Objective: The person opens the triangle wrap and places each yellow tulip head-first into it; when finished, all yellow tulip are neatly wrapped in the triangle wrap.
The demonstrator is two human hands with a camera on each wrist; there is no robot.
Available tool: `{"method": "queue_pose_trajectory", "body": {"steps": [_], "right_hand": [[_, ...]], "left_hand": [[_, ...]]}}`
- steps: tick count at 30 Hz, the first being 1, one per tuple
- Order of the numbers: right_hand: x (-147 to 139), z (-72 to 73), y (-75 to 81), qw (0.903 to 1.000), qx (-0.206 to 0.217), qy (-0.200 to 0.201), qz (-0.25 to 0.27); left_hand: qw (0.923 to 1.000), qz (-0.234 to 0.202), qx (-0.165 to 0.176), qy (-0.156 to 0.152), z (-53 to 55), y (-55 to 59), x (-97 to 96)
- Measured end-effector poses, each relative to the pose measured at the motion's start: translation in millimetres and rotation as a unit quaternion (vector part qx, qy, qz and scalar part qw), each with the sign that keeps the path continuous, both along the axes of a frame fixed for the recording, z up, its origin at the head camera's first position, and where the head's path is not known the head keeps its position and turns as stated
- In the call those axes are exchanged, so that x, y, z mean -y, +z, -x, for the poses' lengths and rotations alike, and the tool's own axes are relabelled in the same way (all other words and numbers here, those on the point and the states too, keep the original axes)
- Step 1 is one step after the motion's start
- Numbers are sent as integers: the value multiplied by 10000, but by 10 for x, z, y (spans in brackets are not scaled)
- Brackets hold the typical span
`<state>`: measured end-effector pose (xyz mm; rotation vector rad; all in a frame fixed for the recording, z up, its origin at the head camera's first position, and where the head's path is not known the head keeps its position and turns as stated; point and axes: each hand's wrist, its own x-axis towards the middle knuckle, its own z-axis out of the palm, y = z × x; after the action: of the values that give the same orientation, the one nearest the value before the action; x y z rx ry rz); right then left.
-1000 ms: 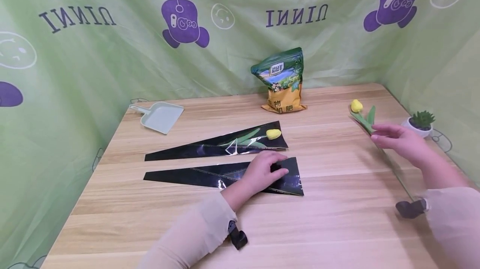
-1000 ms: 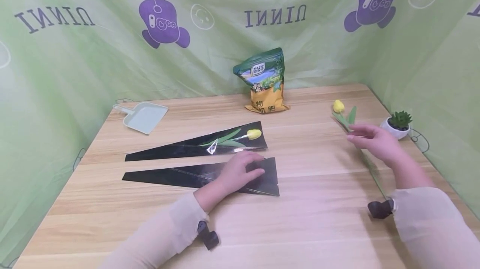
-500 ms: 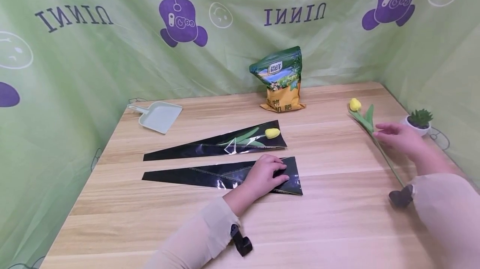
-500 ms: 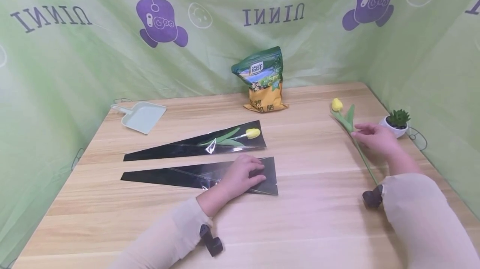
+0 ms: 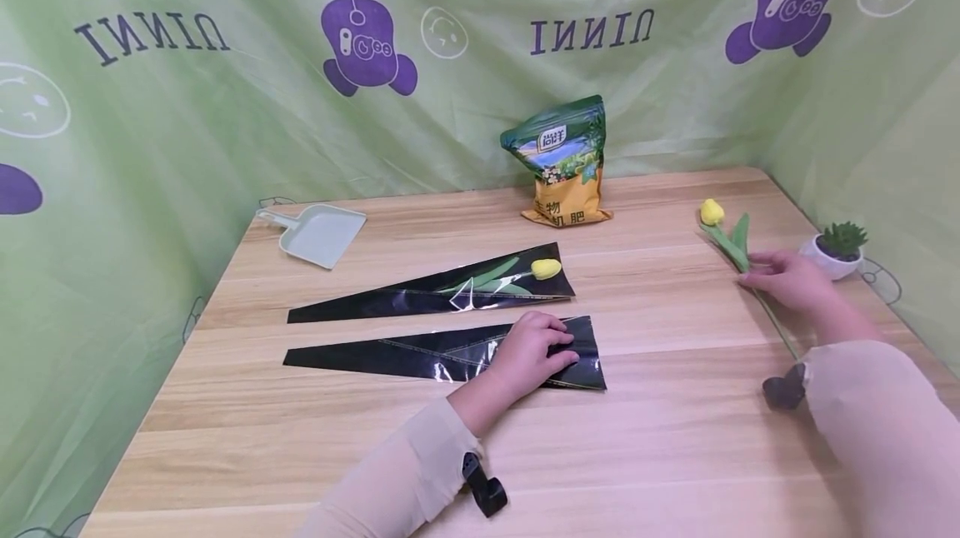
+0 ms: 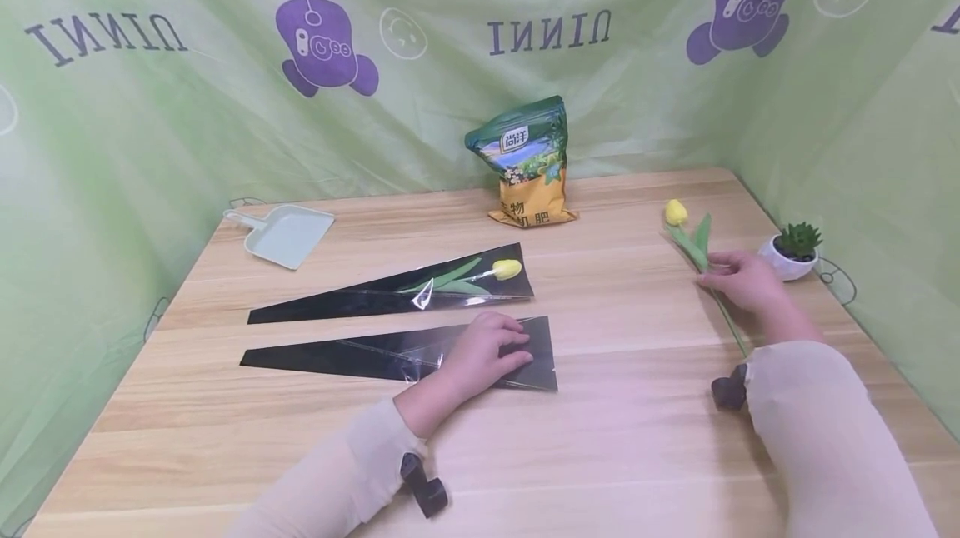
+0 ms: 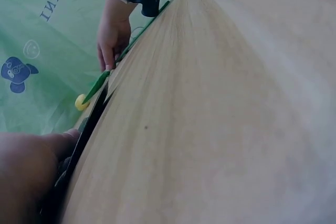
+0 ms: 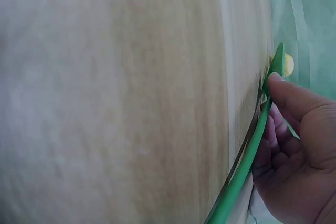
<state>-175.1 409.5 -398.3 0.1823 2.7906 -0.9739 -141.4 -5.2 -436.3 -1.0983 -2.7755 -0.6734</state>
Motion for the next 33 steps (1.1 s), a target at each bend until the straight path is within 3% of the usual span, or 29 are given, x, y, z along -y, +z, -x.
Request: {"method": "queue_pose_trajectory", "body": {"steps": [13,20,24,27,29,33], "right_hand": [[68,13,29,9996,75,-114,-250],[120,10,54,9997,21,-240,60],[193,14,90,9964,-31,-342,777],[266,6,111,9814,-87,-540,1838],[328,-9,132,9622,-188,-679,2630],[477,-48,171,8975,-402,-968,4283]], "left_hand": [[9996,-231,-140,101,-2,-6,0],[9979,-548,-81,330,-3,-15,3],[9957,-798,43,460,-7,-12,8],[9936,-980,119,546,-5,-14,9],[9930,-1023,132,574,-5,-15,8],[9932,-1001,94,591,-6,-25,9]]}}
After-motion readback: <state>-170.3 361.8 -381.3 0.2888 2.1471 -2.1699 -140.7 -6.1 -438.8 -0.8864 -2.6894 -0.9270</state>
